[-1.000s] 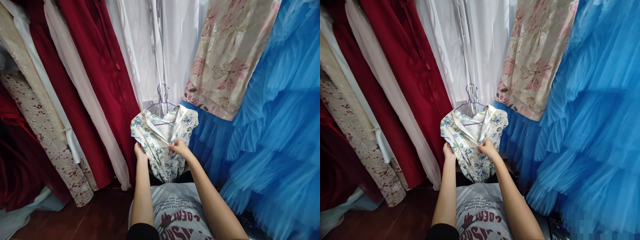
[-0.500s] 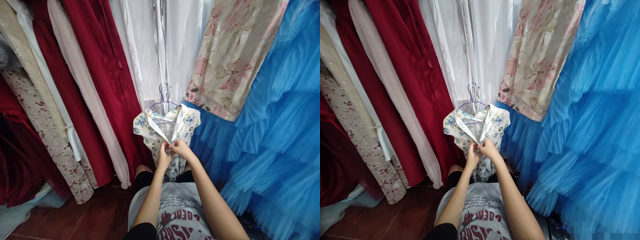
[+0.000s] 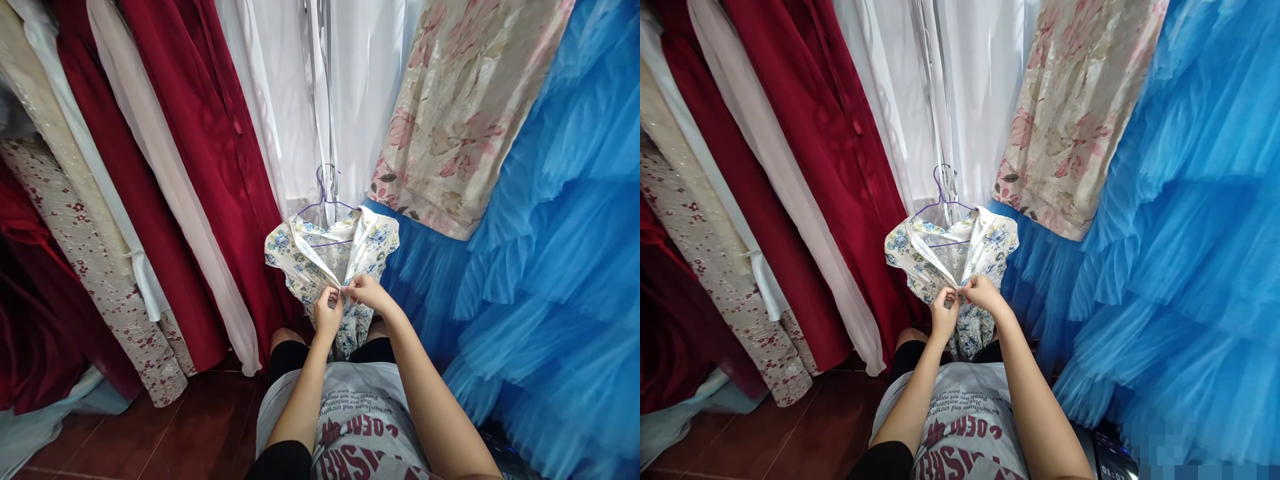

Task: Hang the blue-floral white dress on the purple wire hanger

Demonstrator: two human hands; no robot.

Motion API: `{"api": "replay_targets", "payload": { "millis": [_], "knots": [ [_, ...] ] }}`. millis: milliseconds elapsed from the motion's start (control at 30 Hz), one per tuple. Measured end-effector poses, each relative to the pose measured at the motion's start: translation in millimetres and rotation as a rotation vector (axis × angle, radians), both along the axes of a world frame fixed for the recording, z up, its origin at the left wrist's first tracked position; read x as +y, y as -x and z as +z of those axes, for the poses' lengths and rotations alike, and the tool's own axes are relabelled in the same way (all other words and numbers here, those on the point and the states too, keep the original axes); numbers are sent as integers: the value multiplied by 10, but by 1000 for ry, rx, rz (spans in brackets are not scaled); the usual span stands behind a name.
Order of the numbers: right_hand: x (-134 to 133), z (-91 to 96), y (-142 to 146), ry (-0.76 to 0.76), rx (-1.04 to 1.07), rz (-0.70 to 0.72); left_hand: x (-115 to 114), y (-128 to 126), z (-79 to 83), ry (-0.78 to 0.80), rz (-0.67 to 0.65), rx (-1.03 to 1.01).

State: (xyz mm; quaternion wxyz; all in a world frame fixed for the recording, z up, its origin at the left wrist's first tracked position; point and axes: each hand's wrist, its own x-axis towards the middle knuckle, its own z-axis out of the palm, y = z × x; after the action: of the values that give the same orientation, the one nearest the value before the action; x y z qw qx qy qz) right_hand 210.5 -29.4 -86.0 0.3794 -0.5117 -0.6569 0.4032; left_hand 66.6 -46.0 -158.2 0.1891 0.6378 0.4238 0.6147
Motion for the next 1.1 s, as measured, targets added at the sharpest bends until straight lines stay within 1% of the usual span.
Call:
{"api": "replay_targets", "payload": {
  "millis": [133, 200, 300, 367, 467, 600, 667, 700, 767, 833, 867, 900, 933, 967, 1000, 1067, 1100],
  "knots": [
    [-70, 73, 42, 96, 113, 90, -49, -84, -19, -18, 18, -65],
    [-94, 108, 65, 119, 172, 111, -59, -128, -28, -21, 26, -89],
    [-81, 184, 95, 98, 263, 93, -51, -163, -20, -8, 37, -79],
    [-24, 281, 120, 65, 332, 65, -41, -168, -4, 11, 44, -59],
    [140, 553, 153, 14, 453, 26, -55, -177, 26, 32, 36, -21],
    [400, 1108, 126, -46, 616, 4, -173, -217, 44, 39, -17, 38],
    [473, 1365, 95, -81, 680, -1, -260, -241, 20, 42, -49, 67],
    [486, 1462, 85, -98, 704, -2, -301, -249, -1, 45, -64, 81],
    [467, 1576, 82, -131, 729, -3, -364, -256, -42, 50, -87, 102],
    [408, 1582, 103, -161, 722, 11, -383, -239, -23, 65, -112, 105],
    [374, 1557, 117, -172, 711, 22, -370, -219, 34, 71, -126, 90],
    [342, 1522, 131, -182, 698, 31, -342, -191, 132, 72, -141, 66],
    [314, 1486, 141, -189, 683, 37, -299, -155, 275, 63, -151, 35],
    [291, 1455, 145, -195, 667, 38, -241, -110, 461, 37, -148, -3],
    [272, 1434, 143, -200, 650, 37, -171, -59, 682, -9, -141, -25],
    [245, 1432, 120, -212, 623, 38, 1, 49, 1176, -144, -63, -23],
    [235, 1447, 103, -222, 610, 41, 96, 99, 1416, -220, -40, 16]
  ]
}}
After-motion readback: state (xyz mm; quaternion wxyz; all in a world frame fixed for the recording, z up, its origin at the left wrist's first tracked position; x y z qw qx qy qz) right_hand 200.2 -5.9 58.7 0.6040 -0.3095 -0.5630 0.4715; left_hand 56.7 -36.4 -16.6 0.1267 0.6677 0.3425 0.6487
